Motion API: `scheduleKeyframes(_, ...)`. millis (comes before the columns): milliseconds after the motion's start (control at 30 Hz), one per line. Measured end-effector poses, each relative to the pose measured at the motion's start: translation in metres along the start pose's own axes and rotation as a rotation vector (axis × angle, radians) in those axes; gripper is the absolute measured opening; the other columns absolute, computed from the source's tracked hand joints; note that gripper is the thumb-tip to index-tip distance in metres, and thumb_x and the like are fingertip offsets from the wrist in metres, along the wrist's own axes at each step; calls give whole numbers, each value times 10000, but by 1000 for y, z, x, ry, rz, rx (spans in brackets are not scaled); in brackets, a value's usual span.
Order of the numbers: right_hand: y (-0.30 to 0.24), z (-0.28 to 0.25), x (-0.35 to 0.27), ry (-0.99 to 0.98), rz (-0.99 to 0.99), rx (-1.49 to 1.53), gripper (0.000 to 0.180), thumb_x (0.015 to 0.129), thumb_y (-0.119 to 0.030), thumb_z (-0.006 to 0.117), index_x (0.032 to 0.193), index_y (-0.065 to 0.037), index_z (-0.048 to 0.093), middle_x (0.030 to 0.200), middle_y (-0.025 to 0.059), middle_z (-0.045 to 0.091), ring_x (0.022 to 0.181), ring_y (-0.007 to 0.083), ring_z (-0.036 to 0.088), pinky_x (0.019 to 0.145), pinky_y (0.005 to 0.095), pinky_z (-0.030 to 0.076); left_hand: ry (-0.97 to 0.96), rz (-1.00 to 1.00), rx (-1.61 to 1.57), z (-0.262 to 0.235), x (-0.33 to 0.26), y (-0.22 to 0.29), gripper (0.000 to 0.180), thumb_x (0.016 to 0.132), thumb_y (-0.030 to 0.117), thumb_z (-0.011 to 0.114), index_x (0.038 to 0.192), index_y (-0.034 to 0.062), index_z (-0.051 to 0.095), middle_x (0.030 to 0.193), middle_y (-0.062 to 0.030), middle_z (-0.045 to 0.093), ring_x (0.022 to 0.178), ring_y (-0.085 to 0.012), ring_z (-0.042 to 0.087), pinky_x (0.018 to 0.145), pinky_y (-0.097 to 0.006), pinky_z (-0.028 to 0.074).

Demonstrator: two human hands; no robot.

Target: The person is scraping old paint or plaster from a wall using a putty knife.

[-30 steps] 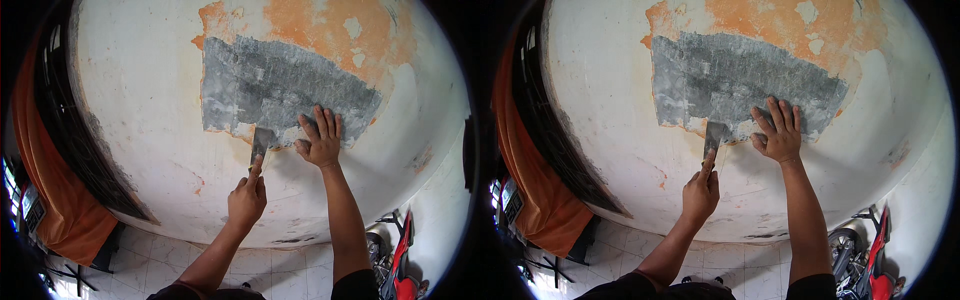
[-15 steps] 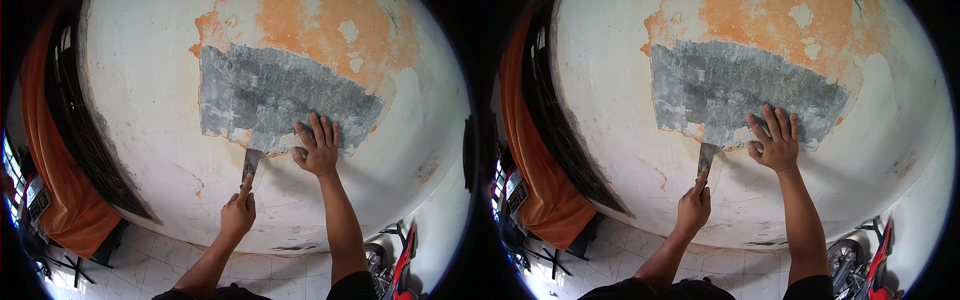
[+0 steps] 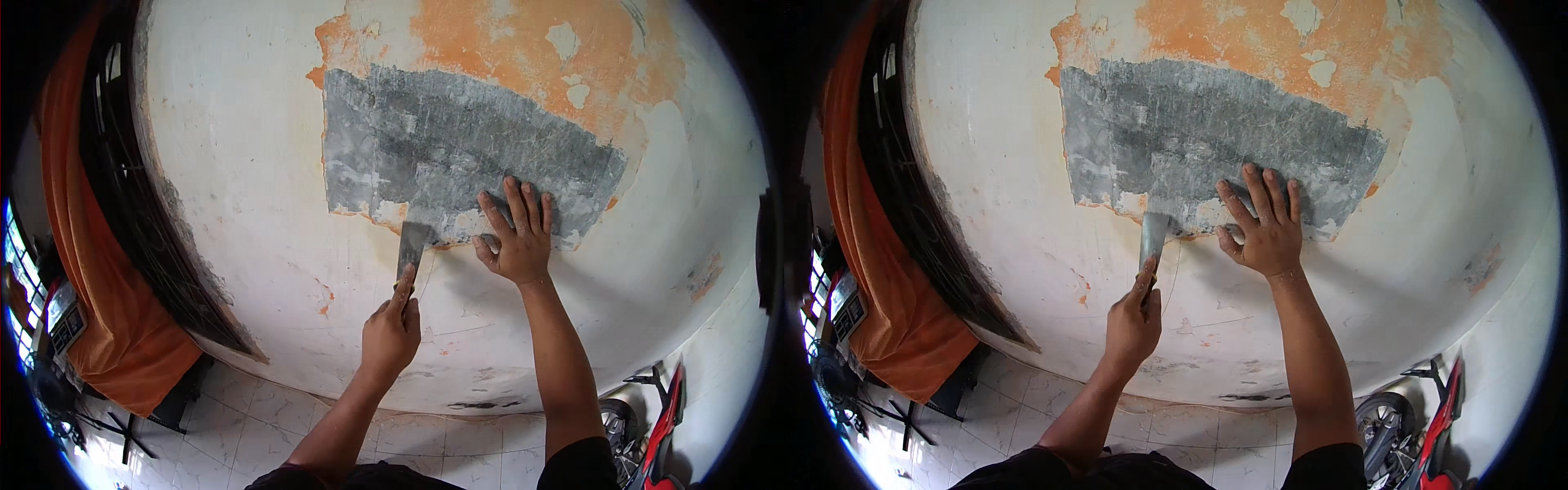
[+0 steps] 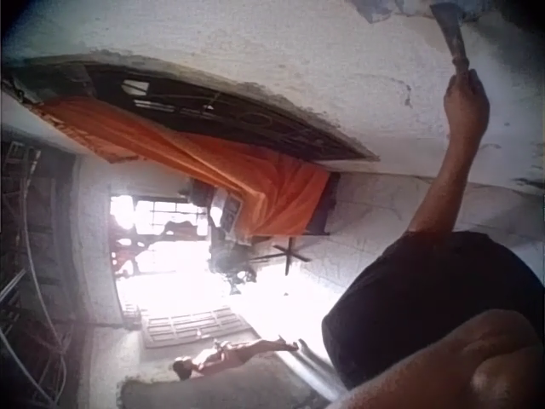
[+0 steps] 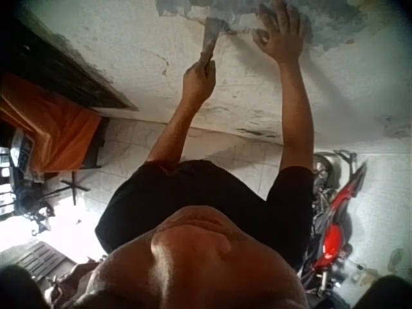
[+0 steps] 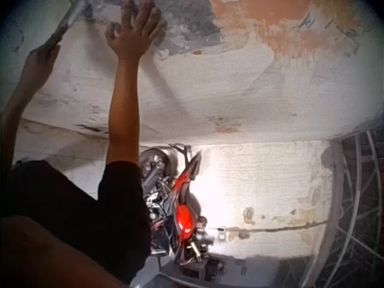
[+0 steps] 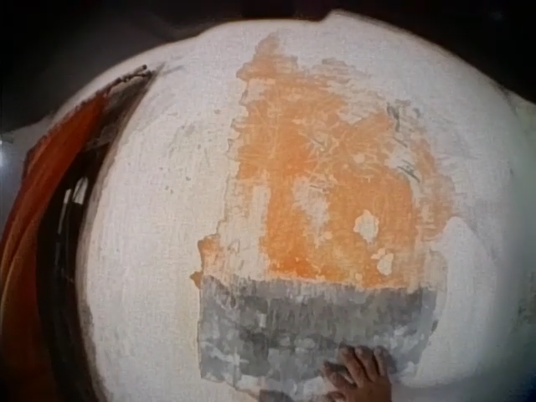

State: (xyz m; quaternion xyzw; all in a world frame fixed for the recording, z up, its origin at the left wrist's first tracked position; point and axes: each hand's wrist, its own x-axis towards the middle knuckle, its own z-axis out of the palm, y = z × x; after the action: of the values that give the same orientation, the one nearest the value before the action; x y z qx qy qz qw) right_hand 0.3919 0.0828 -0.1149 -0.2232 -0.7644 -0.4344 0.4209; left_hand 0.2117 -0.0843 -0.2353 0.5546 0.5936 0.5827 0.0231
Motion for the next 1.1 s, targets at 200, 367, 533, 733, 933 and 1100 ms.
scheduleKeyframes(200,-3,1,-1,-1,8,-7,565,952,-516,528,1491,-344,538,1645,59,369,1544,283,271,1259,548,126,-112,-101,-18,-13,2,11,600,998,123,578,1567,228,419,783,-178,700,667,-382,679,638,-485,552)
scheduleKeyframes(367,-9,2,-3,-6,47,-15,574,946,-527,533,1490,-344,540,1640,63,378,1538,288,282,1258,551,126,-160,-106,38,-16,1,6,581,1006,86,558,1564,167,418,1086,-239,730,880,-386,736,758,-412,585)
scheduleKeyframes(533,-13,6,-5,-8,54,-7,623,901,-494,603,1477,-261,565,1642,131,358,1533,344,271,1243,578,115,-110,-34,67,-16,12,5,616,992,131,584,1572,241,407,745,-170,669,639,-368,668,604,-489,544)
scheduleKeyframes(733,-14,2,-4,6,65,-38,630,914,-511,586,1484,-245,556,1643,144,352,1531,355,275,1247,564,115,-91,-12,26,-7,7,0,609,993,133,583,1568,240,413,719,-168,652,628,-362,660,586,-486,541)
scheduleKeyframes(933,-28,7,-7,-9,102,11,667,924,-526,573,1502,-195,533,1643,170,341,1529,380,267,1238,594,108,1,69,-28,-14,26,9,621,989,122,587,1571,243,405,741,-163,663,647,-372,663,595,-484,546)
scheduleKeyframes(1100,-49,2,-10,-40,190,80,691,929,-537,568,1510,-165,520,1650,207,300,1524,422,255,1224,624,124,-27,47,36,-8,14,1,618,990,130,593,1570,238,407,758,-161,666,628,-364,654,580,-479,546)
